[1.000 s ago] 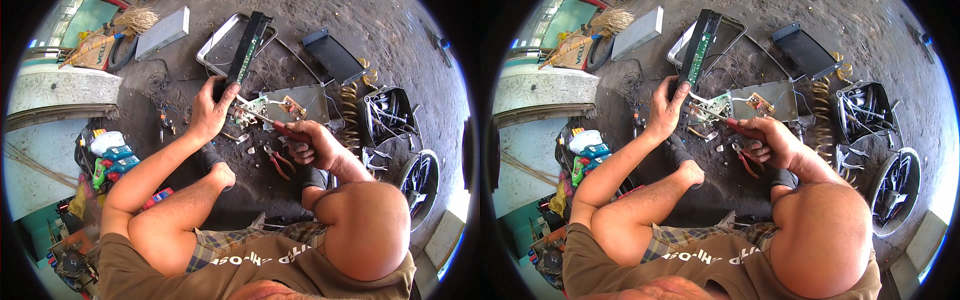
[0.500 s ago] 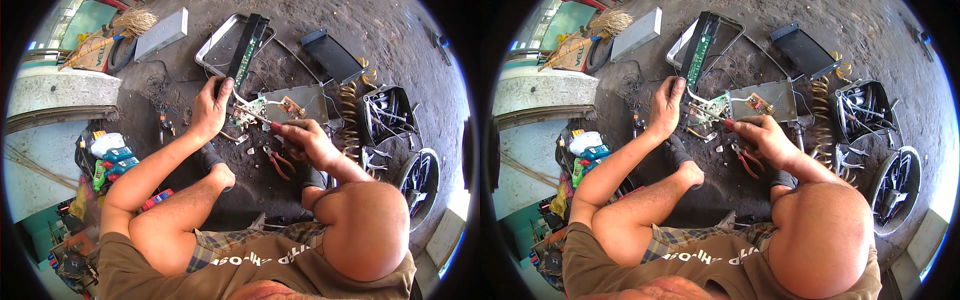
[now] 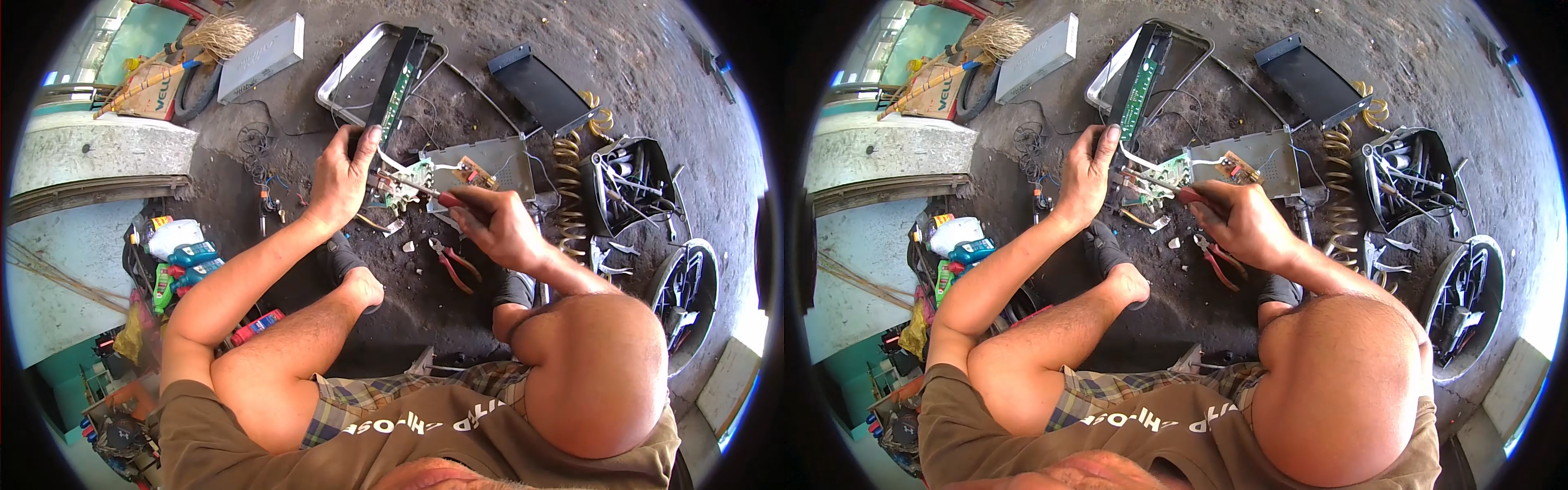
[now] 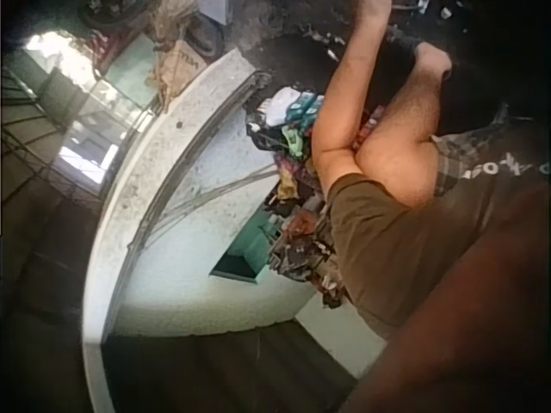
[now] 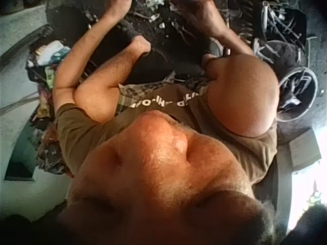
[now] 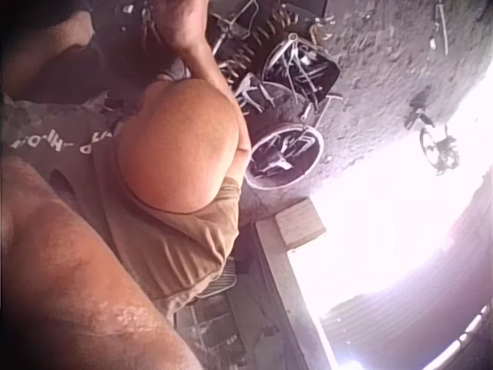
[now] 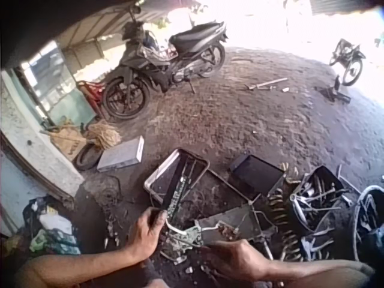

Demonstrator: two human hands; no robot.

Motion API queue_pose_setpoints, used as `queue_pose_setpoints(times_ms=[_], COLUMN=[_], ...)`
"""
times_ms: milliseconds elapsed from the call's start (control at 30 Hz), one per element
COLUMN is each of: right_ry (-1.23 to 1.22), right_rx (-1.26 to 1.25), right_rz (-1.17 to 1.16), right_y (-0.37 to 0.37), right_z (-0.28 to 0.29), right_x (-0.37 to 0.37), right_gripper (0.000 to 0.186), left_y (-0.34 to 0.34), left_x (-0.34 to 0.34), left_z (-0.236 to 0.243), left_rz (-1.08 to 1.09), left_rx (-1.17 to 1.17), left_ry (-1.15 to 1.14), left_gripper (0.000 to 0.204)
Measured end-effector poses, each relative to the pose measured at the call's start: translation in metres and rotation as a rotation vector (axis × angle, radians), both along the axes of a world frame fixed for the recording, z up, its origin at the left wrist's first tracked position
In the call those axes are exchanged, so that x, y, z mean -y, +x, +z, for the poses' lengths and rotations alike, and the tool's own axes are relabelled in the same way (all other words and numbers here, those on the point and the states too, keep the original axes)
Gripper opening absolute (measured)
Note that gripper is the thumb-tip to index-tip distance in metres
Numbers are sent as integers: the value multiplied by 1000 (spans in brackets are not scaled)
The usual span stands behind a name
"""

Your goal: The person sits on the floor and uses a screwdriver to remove screws from a circuit board inside a black plastic housing. They remove the board, inspect it, and then reassemble the device by placing the board back and closing the metal casing.

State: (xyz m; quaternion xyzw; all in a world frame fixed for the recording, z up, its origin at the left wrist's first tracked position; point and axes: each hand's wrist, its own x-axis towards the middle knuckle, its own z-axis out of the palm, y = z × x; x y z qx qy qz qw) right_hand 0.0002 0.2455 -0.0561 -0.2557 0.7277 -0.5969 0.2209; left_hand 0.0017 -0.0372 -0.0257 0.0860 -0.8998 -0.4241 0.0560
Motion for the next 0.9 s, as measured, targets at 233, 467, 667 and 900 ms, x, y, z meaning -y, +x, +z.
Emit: queue_pose_setpoints(times_ms=[233, 467, 667, 900], right_ry=[-142, -238, -287, -291], right_rx=[62, 308, 947, 180], right_rz=[-148, 11, -183, -75], right_y=[-14, -18, -13, -13], right_z=[4, -28, -10, -15], right_x=[1, -7, -3, -7], right_gripper=[31, 42, 33, 28], left_y=[4, 11, 12, 13], left_x=[9, 9, 10, 1], left_z=[-16, -22, -12, -7], left_rz=[48, 108, 158, 125], left_rx=[98, 223, 247, 221], left_ry=[116, 369, 471, 402], left_gripper=[65, 57, 57, 60])
